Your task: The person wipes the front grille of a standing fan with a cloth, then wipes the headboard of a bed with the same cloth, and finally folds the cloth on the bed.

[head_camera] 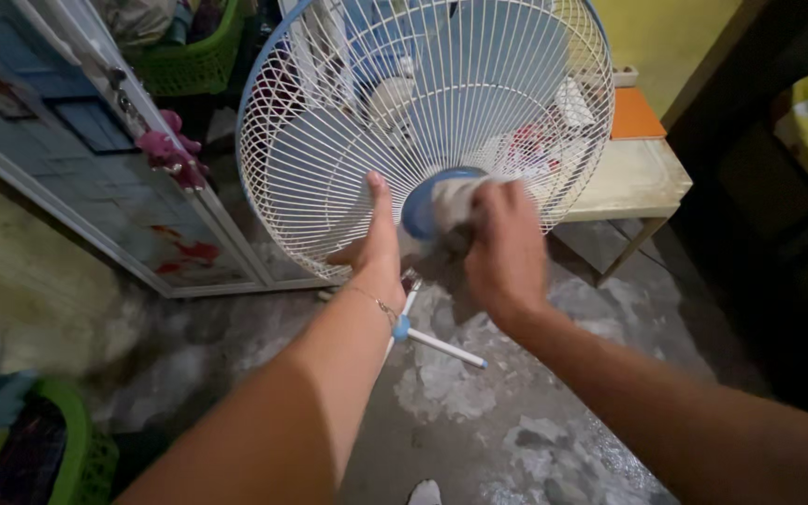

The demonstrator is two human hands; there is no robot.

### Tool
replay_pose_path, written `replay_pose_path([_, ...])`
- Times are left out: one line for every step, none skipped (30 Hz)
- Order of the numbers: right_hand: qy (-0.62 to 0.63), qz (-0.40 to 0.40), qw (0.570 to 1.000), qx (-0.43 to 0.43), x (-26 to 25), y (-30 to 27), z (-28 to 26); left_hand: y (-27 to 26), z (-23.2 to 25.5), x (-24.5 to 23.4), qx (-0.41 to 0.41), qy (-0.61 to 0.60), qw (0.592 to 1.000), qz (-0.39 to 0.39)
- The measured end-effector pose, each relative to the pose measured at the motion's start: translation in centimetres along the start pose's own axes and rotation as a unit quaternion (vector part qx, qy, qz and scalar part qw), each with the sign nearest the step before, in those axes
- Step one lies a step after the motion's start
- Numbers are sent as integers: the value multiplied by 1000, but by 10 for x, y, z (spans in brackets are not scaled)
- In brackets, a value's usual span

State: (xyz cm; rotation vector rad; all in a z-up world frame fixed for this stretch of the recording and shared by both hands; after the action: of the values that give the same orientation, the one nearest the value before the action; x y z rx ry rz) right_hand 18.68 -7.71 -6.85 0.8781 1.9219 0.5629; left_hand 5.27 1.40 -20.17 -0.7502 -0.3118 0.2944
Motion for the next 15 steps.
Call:
replay_pose_path([-4,33,999,36,-8,5,5,0,0,1,15,2,1000,-14])
replay_pose_path([14,92,996,13,-19,13,1,0,0,3,30,3,999,-28])
replay_pose_path([32,151,988,-13,-28,26,-3,0,-4,0,17,14,1000,-2])
replay_pose_path([35,180,981,-55,-30,42,-11,0,-8,-3,2,25,999,25])
replay_pose_path([42,207,972,-98,-31,54,-20,-1,-9,-9,-11,35,998,53])
replay_pose_path([35,193,976,-98,-26,62,-21,-3,-8,-7,-12,32,998,47])
replay_pose_path([31,177,979,-99,-20,67,-22,-6,-7,-7,-14,27,999,42])
replay_pose_path([26,162,982,-99,-14,67,-22,-9,-5,-6,-15,23,999,37])
replay_pose_path([28,132,986,-101,-8,62,-18,-12,-3,-7,-7,31,998,50])
replay_pose_path([30,103,989,-103,-2,50,-13,-14,0,-7,2,38,997,63])
replay_pose_path([27,73,992,-104,3,35,-4,-18,-1,-5,8,48,996,73])
replay_pose_path([13,18,996,-84,13,20,9,-21,-2,-5,12,40,996,84])
replay_pose_path([0,-36,997,-63,22,3,22,-23,-3,-6,16,33,995,95])
replay_pose_path([1,-88,996,-30,31,-11,38,-26,-6,-7,21,25,994,106])
replay_pose_path([0,-137,990,4,36,-23,57,-28,-14,-4,15,54,992,111])
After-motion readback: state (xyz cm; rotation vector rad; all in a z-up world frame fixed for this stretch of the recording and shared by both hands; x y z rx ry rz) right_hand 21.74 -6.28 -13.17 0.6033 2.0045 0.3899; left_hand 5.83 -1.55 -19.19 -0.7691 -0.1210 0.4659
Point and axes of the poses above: each hand's wrist, its own y-axis towards the middle knuckle, its own x-axis out of the palm, z = x × y, the point moved 8 cm from there along y, towards the middle knuckle, and after that the axes turned 9 degrees about z, right-handed, at the moved point
